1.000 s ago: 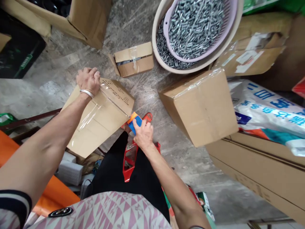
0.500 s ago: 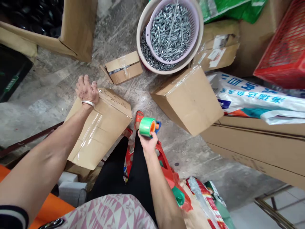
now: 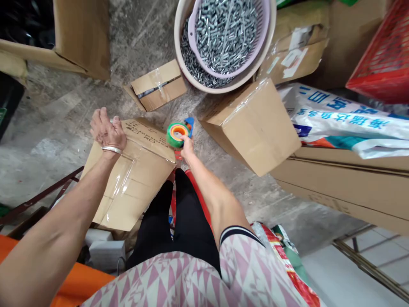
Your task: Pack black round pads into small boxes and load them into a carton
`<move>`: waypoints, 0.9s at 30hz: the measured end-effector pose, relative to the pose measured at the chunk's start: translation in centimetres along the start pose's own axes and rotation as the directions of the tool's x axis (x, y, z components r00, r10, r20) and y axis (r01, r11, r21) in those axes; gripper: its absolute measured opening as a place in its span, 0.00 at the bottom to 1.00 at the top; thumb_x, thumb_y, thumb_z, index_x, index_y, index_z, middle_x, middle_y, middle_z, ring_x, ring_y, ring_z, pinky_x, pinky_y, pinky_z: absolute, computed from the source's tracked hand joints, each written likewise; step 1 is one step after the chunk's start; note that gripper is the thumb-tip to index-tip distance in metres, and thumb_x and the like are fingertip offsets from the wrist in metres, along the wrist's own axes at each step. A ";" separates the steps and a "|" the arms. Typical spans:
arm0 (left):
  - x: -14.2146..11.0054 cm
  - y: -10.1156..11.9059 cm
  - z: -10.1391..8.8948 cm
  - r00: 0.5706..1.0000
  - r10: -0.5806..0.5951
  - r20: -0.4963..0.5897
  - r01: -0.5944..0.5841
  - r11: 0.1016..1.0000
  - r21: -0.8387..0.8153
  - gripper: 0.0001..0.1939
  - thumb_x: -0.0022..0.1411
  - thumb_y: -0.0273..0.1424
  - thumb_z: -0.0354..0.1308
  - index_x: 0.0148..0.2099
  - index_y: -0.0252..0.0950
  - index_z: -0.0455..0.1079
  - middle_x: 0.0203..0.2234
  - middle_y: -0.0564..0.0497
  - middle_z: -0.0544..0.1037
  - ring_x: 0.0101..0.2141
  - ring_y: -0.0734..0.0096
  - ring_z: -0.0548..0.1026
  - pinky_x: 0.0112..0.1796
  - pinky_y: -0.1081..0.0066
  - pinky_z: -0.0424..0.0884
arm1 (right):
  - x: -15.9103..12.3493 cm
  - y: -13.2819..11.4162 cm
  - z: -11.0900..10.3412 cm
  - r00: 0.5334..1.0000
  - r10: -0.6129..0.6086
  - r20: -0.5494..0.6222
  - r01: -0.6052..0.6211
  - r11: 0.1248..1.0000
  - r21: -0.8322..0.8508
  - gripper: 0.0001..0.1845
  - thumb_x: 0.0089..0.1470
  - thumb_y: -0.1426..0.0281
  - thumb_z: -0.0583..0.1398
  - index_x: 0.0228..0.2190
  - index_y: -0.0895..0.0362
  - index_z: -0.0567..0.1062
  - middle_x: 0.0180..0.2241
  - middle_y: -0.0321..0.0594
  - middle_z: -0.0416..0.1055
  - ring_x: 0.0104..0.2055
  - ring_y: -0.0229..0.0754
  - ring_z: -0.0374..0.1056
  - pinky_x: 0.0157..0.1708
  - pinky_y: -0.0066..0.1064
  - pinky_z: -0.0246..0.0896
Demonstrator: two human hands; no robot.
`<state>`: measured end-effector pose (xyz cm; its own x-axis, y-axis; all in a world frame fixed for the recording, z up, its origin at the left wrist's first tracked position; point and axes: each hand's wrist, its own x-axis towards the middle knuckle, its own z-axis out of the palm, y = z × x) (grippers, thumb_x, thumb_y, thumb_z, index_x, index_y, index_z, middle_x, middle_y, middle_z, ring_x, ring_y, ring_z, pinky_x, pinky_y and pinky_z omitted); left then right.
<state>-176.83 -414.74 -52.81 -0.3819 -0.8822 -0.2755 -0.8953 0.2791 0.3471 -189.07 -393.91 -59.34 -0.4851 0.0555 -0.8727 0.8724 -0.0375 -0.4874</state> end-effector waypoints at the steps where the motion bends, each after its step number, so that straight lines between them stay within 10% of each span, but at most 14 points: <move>1: 0.0 0.1 0.0 1.000 -0.004 0.004 0.005 1.000 -0.006 0.30 0.67 0.42 0.45 0.67 0.35 0.57 0.65 0.39 0.58 0.61 0.44 0.58 0.60 0.45 0.54 | -0.6 -0.4 -1.4 0.999 0.002 -0.042 -0.001 0.999 0.033 0.13 0.38 0.75 0.55 0.31 0.57 0.71 0.24 0.31 0.73 0.28 0.39 0.70 0.31 0.33 0.71; 6: -0.1 0.5 -0.2 1.000 -0.004 0.006 0.004 1.000 0.024 0.30 0.67 0.41 0.45 0.67 0.35 0.57 0.65 0.39 0.59 0.61 0.44 0.59 0.60 0.45 0.55 | -4.5 1.3 -4.9 0.984 -0.031 -0.177 0.061 0.985 0.162 0.13 0.42 0.69 0.53 0.33 0.54 0.71 0.26 0.30 0.73 0.31 0.38 0.71 0.35 0.31 0.71; 12: -0.2 0.6 -0.2 0.999 0.028 -0.023 -0.026 0.995 0.096 0.29 0.68 0.42 0.42 0.66 0.36 0.58 0.63 0.39 0.62 0.60 0.48 0.62 0.60 0.50 0.56 | -2.7 3.4 -0.6 0.968 -0.204 -0.144 0.195 0.978 -0.075 0.26 0.42 0.66 0.59 0.47 0.53 0.69 0.37 0.32 0.74 0.40 0.39 0.70 0.46 0.34 0.67; 16: -0.2 0.7 -0.3 0.999 0.025 -0.030 -0.022 0.993 0.116 0.30 0.68 0.43 0.42 0.66 0.35 0.58 0.62 0.38 0.63 0.60 0.46 0.62 0.59 0.49 0.57 | -1.9 1.5 1.4 0.929 -0.361 0.078 0.333 0.724 -0.605 0.43 0.42 0.69 0.61 0.61 0.57 0.57 0.52 0.45 0.66 0.52 0.44 0.65 0.57 0.40 0.58; 21: -0.1 0.6 -0.3 0.999 0.032 -0.021 -0.030 0.993 0.113 0.31 0.68 0.44 0.40 0.66 0.32 0.58 0.62 0.37 0.63 0.60 0.46 0.62 0.59 0.50 0.56 | -1.8 1.7 3.5 0.903 -0.357 0.238 0.390 0.448 -0.805 0.46 0.45 0.71 0.59 0.64 0.62 0.49 0.56 0.57 0.58 0.57 0.51 0.60 0.60 0.45 0.53; 24: -0.1 0.5 -0.1 1.000 0.020 -0.002 -0.019 0.995 0.098 0.31 0.68 0.43 0.39 0.67 0.32 0.56 0.63 0.36 0.61 0.61 0.46 0.60 0.60 0.48 0.55 | -0.3 2.6 4.7 0.912 -0.363 0.193 0.363 0.493 -0.791 0.44 0.43 0.71 0.59 0.62 0.61 0.54 0.55 0.54 0.59 0.57 0.50 0.59 0.60 0.44 0.52; 27: -0.2 0.5 0.0 1.000 0.006 0.003 -0.007 0.997 0.080 0.31 0.68 0.42 0.39 0.67 0.32 0.55 0.63 0.35 0.60 0.62 0.47 0.58 0.61 0.48 0.53 | 1.3 2.1 4.9 0.958 -0.283 0.049 0.254 0.756 -0.603 0.41 0.41 0.71 0.60 0.58 0.56 0.59 0.50 0.44 0.65 0.51 0.44 0.63 0.55 0.40 0.59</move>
<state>-177.18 -414.47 -52.59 -0.3882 -0.8794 -0.2757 -0.9082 0.3144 0.2761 -188.18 -398.81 -61.65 -0.7147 0.0152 -0.6993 0.5725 0.5870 -0.5724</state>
